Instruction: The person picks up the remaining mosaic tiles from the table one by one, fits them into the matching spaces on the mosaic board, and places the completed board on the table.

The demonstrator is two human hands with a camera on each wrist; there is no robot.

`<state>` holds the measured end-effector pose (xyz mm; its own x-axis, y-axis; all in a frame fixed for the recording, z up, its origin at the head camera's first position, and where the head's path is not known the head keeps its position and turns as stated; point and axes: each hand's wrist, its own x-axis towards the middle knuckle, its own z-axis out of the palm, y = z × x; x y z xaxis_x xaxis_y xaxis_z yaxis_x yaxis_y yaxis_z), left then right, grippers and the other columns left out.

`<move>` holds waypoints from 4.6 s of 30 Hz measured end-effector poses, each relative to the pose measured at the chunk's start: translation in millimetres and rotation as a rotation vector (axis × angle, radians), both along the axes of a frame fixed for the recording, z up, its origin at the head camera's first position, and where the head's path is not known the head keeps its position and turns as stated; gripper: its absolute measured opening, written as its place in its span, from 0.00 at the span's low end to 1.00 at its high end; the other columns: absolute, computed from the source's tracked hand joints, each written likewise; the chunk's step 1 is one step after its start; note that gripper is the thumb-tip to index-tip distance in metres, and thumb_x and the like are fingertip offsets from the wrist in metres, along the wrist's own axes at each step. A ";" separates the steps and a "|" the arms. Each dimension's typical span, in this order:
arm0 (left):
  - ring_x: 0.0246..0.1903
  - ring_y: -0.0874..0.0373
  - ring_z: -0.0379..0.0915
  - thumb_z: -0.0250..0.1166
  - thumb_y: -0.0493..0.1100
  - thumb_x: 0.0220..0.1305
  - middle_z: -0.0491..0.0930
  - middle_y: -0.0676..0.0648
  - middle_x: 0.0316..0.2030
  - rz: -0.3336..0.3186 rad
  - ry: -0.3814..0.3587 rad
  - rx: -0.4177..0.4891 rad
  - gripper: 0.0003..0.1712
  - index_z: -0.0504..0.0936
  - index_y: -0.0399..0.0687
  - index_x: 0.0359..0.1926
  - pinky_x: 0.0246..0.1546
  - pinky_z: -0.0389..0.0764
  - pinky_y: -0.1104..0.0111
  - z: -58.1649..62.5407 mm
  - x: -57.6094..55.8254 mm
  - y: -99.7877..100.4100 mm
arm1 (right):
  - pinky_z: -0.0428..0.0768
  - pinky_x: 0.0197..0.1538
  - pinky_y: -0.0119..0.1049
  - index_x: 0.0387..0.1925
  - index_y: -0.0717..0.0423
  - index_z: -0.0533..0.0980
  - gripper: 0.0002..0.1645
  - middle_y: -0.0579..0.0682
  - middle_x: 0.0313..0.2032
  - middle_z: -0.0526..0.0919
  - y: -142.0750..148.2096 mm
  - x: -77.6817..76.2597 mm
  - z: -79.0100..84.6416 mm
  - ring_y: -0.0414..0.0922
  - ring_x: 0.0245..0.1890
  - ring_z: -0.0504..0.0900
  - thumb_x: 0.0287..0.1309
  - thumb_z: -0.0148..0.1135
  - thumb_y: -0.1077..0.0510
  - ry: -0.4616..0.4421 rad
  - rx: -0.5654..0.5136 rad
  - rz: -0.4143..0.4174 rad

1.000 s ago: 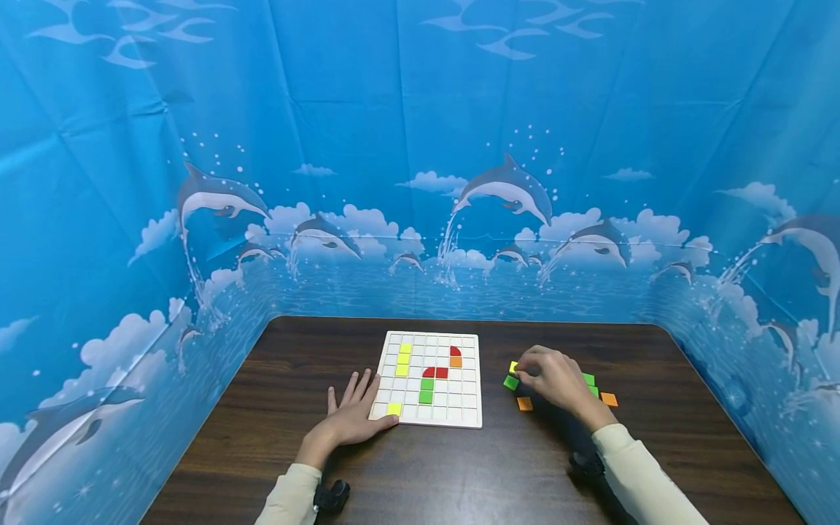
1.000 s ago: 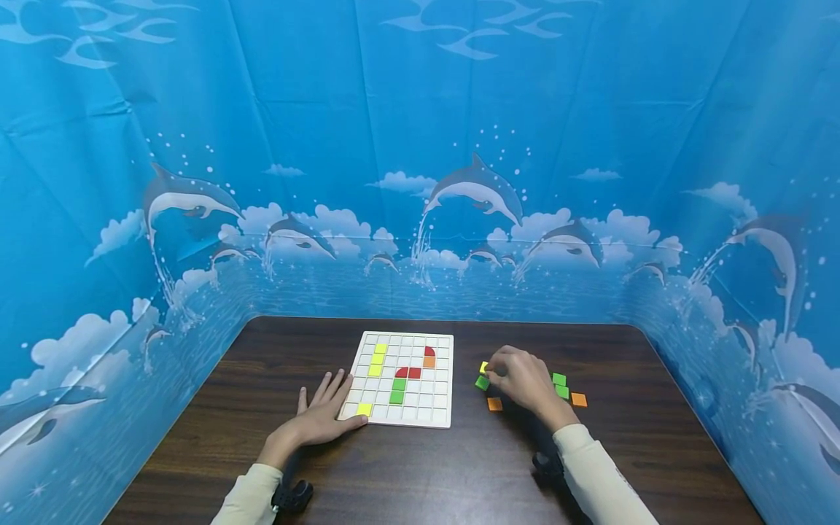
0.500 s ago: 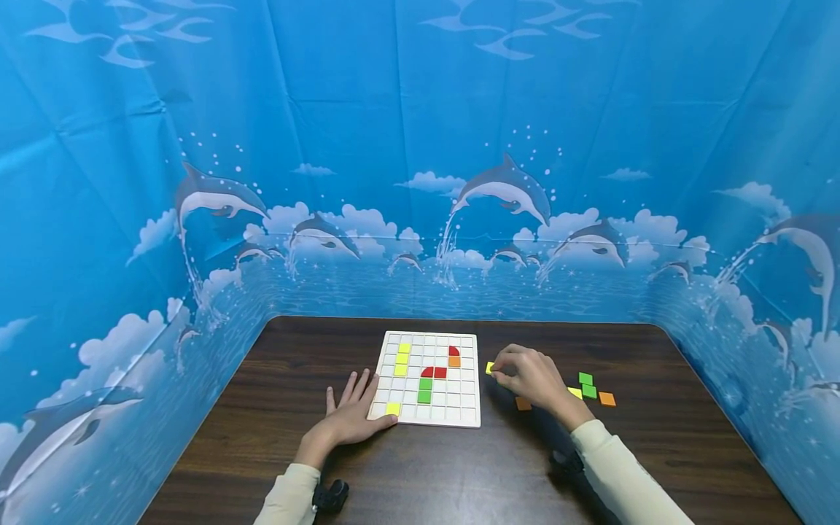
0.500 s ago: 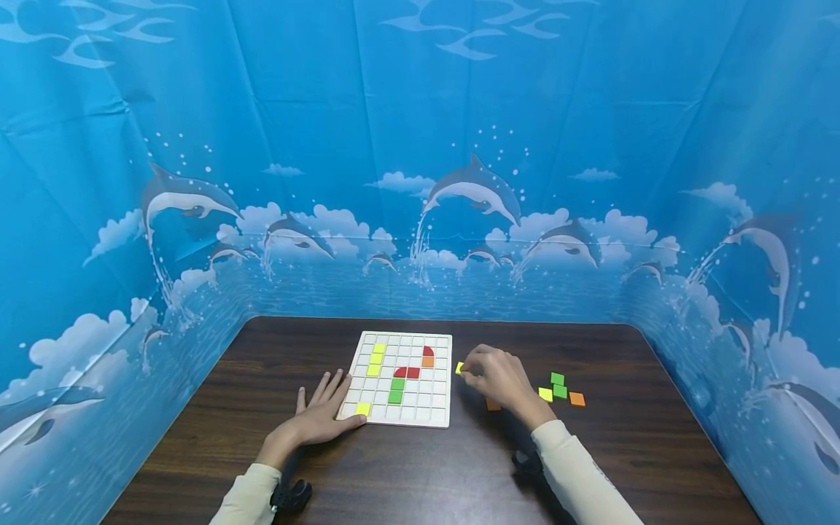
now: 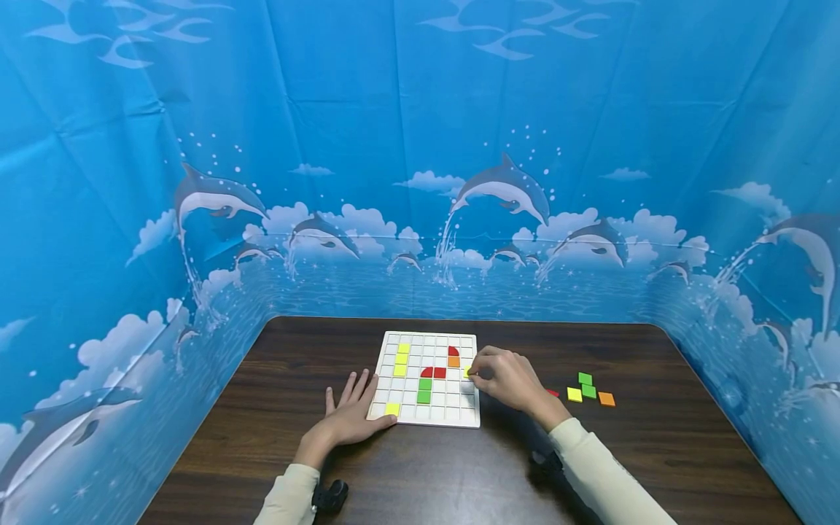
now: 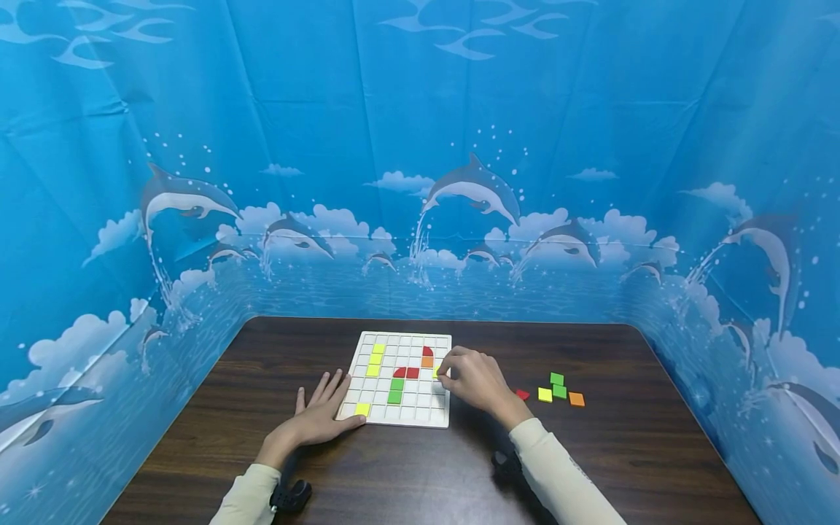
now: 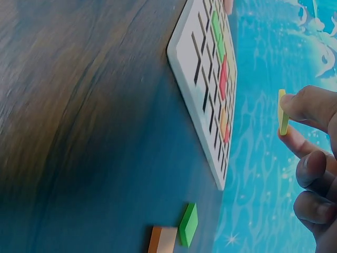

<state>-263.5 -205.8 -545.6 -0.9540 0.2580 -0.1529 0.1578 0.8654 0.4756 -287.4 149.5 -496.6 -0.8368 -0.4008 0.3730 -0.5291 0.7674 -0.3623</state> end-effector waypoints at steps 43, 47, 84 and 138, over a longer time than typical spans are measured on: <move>0.86 0.36 0.28 0.59 0.83 0.63 0.42 0.37 0.87 0.013 -0.013 0.019 0.66 0.51 0.48 0.87 0.73 0.19 0.25 3.9 2.8 2.4 | 0.77 0.32 0.27 0.37 0.43 0.92 0.04 0.40 0.43 0.90 -80.9 -7.6 7.0 0.37 0.38 0.86 0.65 0.76 0.50 -0.004 0.038 0.183; 0.86 0.36 0.28 0.60 0.82 0.64 0.42 0.37 0.86 0.004 -0.006 0.014 0.65 0.51 0.48 0.87 0.73 0.19 0.24 5.3 3.5 2.0 | 0.78 0.32 0.28 0.37 0.44 0.92 0.04 0.41 0.43 0.90 -87.7 -9.3 4.8 0.39 0.39 0.89 0.65 0.75 0.51 -0.005 0.024 0.195; 0.87 0.41 0.27 0.58 0.83 0.64 0.39 0.44 0.87 0.007 -0.003 -0.045 0.64 0.49 0.53 0.87 0.75 0.22 0.27 -14.2 -8.6 -3.8 | 0.83 0.37 0.32 0.38 0.44 0.92 0.04 0.40 0.42 0.91 -138.5 -33.0 -22.7 0.38 0.43 0.89 0.64 0.77 0.50 -0.051 0.120 0.158; 0.86 0.36 0.28 0.56 0.85 0.64 0.40 0.40 0.87 -0.012 -0.003 0.017 0.66 0.49 0.51 0.87 0.72 0.19 0.24 -2.6 -0.6 -2.6 | 0.77 0.30 0.27 0.42 0.44 0.90 0.05 0.39 0.39 0.90 -113.6 -20.0 -18.1 0.35 0.33 0.85 0.70 0.71 0.54 0.020 0.175 0.167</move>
